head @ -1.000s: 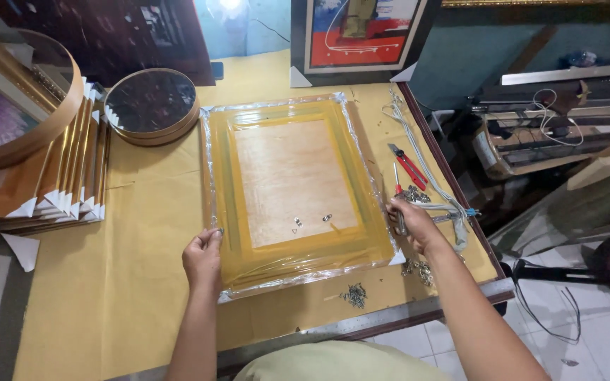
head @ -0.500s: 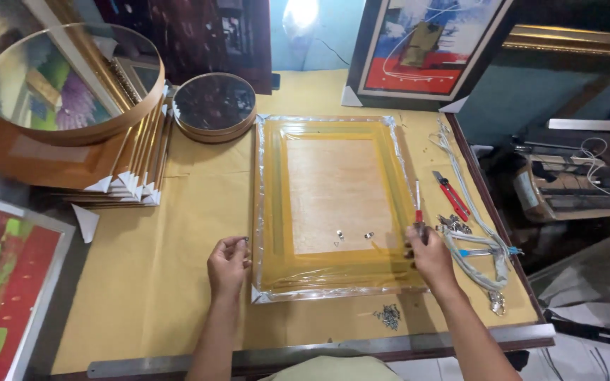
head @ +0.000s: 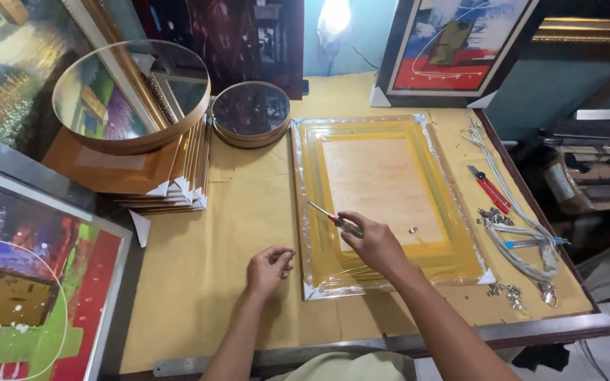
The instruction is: The person uses a screwdriver to fasten metal hanging hardware onto the back of a wooden picture frame. They position the hardware and tighten screws at multiple points along the frame's edge.
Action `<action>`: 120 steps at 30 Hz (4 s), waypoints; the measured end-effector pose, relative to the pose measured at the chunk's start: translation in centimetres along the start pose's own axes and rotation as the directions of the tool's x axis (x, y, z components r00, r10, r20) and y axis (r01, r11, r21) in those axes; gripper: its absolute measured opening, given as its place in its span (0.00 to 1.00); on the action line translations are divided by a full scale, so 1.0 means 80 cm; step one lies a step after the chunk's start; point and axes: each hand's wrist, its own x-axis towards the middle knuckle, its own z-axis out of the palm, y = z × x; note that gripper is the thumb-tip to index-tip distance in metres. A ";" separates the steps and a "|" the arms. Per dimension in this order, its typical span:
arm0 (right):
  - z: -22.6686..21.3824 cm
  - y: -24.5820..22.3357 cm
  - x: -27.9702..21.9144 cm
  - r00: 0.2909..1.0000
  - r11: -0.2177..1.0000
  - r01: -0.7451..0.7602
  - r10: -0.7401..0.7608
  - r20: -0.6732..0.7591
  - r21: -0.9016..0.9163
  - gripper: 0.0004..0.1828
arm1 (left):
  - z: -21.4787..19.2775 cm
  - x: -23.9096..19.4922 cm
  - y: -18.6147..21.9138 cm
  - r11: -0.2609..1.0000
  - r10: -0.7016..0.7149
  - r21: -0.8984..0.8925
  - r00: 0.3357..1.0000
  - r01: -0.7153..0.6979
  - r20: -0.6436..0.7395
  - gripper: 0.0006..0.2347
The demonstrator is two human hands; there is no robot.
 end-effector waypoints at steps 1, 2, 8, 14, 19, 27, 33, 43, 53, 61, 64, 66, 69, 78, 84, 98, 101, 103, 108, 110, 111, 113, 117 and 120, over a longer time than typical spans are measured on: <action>0.004 -0.005 0.002 1.000 1.000 0.001 -0.001 -0.004 0.001 0.21 | -0.003 -0.001 0.004 1.000 0.004 0.001 1.000 -0.004 0.002 0.06; 0.006 -0.009 0.004 1.000 0.996 -0.006 0.008 0.019 -0.084 0.20 | -0.005 -0.003 0.007 1.000 -0.022 -0.007 1.000 0.022 0.020 0.07; 0.001 -0.018 -0.014 0.999 0.989 0.018 -0.012 0.036 -0.148 0.20 | -0.009 -0.016 0.031 0.992 -0.109 -0.053 0.992 0.113 0.067 0.08; -0.020 0.005 -0.004 0.999 0.990 -0.033 0.029 -0.026 -0.139 0.20 | 0.011 -0.007 0.082 0.992 -0.102 -0.074 0.994 0.104 0.039 0.07; -0.034 -0.004 0.007 0.997 0.986 0.038 -0.048 -0.054 -0.164 0.18 | 0.024 0.054 0.092 0.999 0.039 -0.014 0.999 -0.039 -0.014 0.05; -0.043 -0.018 0.038 0.944 0.911 0.271 -0.315 -0.097 -0.312 0.16 | 0.021 0.048 0.127 1.000 0.014 -0.003 0.999 -0.014 0.042 0.09; -0.035 -0.033 0.052 0.958 0.894 0.236 -0.280 -0.066 -0.381 0.14 | 0.021 0.048 0.141 0.976 -0.055 0.213 0.996 0.040 0.068 0.09; -0.030 -0.048 0.056 0.968 0.878 0.222 -0.251 -0.014 -0.425 0.12 | 0.019 0.057 0.144 0.942 -0.048 0.335 0.995 0.016 0.088 0.09; -0.032 -0.054 0.056 0.979 0.844 0.194 -0.199 0.045 -0.499 0.12 | 0.018 0.055 0.155 0.920 -0.086 0.391 0.989 0.034 0.116 0.10; -0.036 -0.066 0.062 0.957 0.789 0.276 -0.279 0.080 -0.549 0.11 | 0.018 0.064 0.158 0.889 -0.091 0.457 0.989 0.026 0.120 0.09; -0.040 -0.066 0.065 0.952 0.791 0.278 -0.301 0.048 -0.545 0.11 | 0.019 0.065 0.157 0.880 -0.089 0.476 0.987 0.014 0.134 0.08; -0.040 -0.068 0.064 0.954 0.805 0.280 -0.294 0.058 -0.523 0.11 | 0.019 0.063 0.159 0.892 -0.115 0.450 0.985 0.046 0.126 0.10; -0.038 -0.074 0.062 0.961 0.808 0.268 -0.262 0.086 -0.525 0.11 | 0.020 0.059 0.164 0.895 -0.126 0.443 0.983 0.055 0.131 0.10; -0.033 -0.073 0.064 0.954 0.789 0.290 -0.282 0.099 -0.541 0.11 | 0.020 0.058 0.165 0.910 -0.130 0.409 0.983 0.064 0.134 0.09; -0.030 -0.069 0.068 0.948 0.770 0.309 -0.296 0.116 -0.558 0.12 | 0.020 0.062 0.161 0.915 -0.135 0.398 0.982 0.071 0.135 0.09; -0.032 -0.085 0.079 0.912 0.703 0.399 -0.370 0.177 -0.588 0.14 | 0.018 0.056 0.170 0.889 -0.147 0.453 0.980 0.070 0.137 0.10; -0.031 -0.088 0.084 0.911 0.706 0.405 -0.365 0.192 -0.581 0.15 | 0.017 0.059 0.168 0.877 -0.140 0.478 0.980 0.056 0.142 0.10; -0.032 -0.093 0.085 0.910 0.698 0.408 -0.367 0.195 -0.588 0.15 | 0.018 0.059 0.169 0.872 -0.136 0.488 0.980 0.049 0.145 0.11; -0.030 -0.101 0.090 0.907 0.685 0.420 -0.344 0.244 -0.596 0.14 | 0.019 0.058 0.165 0.876 -0.116 0.482 0.984 0.038 0.135 0.10; -0.029 -0.097 0.099 0.909 0.690 0.416 -0.337 0.246 -0.593 0.14 | 0.020 0.062 0.158 0.875 -0.106 0.482 0.986 0.030 0.132 0.10; -0.028 -0.095 0.103 0.911 0.695 0.411 -0.330 0.247 -0.590 0.14 | 0.020 0.064 0.155 0.875 -0.095 0.484 0.987 0.021 0.130 0.10; -0.027 -0.088 0.110 0.916 0.711 0.401 -0.320 0.242 -0.577 0.14 | 0.020 0.067 0.152 0.875 -0.095 0.484 0.988 0.024 0.123 0.10; -0.032 -0.103 0.103 0.960 0.774 0.268 -0.162 0.230 -0.574 0.08 | 0.021 0.070 0.147 0.865 -0.105 0.501 0.988 0.033 0.115 0.10; -0.032 -0.115 0.096 0.977 0.756 0.195 -0.096 0.189 -0.625 0.10 | 0.023 0.069 0.144 0.868 -0.102 0.494 0.991 0.044 0.091 0.10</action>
